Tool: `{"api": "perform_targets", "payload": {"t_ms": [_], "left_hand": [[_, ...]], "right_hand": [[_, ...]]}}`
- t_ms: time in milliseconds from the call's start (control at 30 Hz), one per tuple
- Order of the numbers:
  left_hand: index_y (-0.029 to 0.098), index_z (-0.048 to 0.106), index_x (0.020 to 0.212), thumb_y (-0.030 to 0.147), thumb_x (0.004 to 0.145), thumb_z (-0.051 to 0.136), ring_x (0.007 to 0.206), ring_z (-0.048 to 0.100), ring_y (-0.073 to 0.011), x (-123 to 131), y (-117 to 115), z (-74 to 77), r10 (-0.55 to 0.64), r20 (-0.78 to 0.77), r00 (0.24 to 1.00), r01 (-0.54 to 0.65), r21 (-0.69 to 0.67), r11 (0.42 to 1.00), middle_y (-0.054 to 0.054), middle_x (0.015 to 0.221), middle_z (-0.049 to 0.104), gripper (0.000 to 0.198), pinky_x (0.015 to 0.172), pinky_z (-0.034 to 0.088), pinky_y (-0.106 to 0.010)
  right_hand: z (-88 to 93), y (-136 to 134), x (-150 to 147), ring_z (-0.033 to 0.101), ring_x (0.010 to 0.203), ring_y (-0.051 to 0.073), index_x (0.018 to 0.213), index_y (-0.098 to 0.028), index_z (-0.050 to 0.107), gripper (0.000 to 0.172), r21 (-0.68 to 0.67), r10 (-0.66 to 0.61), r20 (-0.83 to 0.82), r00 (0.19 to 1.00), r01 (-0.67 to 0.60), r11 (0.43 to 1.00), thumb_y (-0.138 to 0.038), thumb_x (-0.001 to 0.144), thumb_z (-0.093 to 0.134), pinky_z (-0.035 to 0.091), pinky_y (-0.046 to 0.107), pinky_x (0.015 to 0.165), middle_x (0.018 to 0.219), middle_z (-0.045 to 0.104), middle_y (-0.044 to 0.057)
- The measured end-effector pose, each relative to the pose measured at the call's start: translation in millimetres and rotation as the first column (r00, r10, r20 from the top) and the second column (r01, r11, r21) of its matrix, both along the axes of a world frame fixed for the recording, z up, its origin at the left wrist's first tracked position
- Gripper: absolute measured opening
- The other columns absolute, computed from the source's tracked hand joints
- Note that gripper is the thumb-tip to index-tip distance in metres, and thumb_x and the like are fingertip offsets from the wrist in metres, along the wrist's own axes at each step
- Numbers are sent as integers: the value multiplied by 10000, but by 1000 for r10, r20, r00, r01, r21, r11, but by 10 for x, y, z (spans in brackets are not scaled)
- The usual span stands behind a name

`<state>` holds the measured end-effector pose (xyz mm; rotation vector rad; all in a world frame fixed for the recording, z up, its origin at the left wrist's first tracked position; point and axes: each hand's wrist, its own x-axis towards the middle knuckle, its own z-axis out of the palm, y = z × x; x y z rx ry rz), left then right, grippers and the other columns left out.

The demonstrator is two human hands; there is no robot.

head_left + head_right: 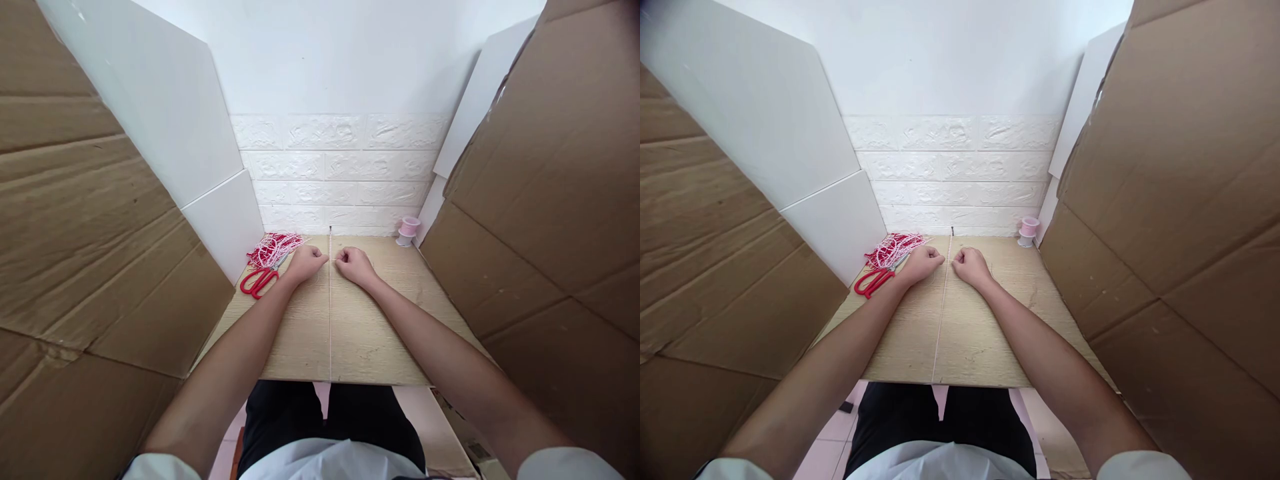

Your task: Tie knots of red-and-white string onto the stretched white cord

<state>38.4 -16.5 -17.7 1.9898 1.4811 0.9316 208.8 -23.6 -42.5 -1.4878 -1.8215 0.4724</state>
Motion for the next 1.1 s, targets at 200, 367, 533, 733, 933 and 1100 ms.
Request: {"api": "perform_targets", "payload": {"t_ms": [200,367,533,733,933,1100], "left_hand": [[171,542,499,316,675,584,544,414,-123,-3,21,-16,7,-5,1000,-7,10,1000,26,486,468,232,554,281,-272],[170,537,490,317,672,590,532,395,-118,6,20,-10,20,-5,1000,-20,0,1000,27,481,461,240,552,273,-273],[160,573,515,280,667,563,561,438,-127,-7,-1,29,23,-2,1000,-23,-27,999,29,493,460,194,563,293,-269],[153,612,552,278,662,549,573,453,-133,-60,16,46,-56,16,998,57,-61,997,30,511,497,177,569,310,-272],[164,627,679,255,675,495,640,550,-148,-90,123,-57,-76,183,980,91,-76,993,-9,634,639,160,660,407,-275],[163,614,808,188,604,506,604,542,-136,-108,182,-124,-78,259,963,114,-124,986,-5,649,650,233,628,408,-267]], "right_hand": [[-32,26,-15,534,671,135,675,-163,610,78,28,-16,4,1000,16,999,-151,738,567,353,241,630,728,654,24],[-53,41,-17,528,681,137,677,-164,602,76,45,-28,17,999,27,999,-157,743,564,352,243,637,745,653,28],[-43,23,-8,538,691,143,680,-166,617,84,48,-15,19,1000,14,999,-147,736,558,366,246,658,739,654,25],[-70,22,27,557,820,182,766,-166,664,106,109,-37,80,996,28,994,-161,752,558,400,275,767,836,661,58],[-35,10,58,576,824,184,891,-170,655,163,223,-78,-40,996,85,971,-185,798,521,416,281,778,856,664,51],[-1,-53,34,556,623,142,926,-180,647,187,110,-19,-135,991,35,993,-233,847,486,378,246,616,678,628,-8]]}}
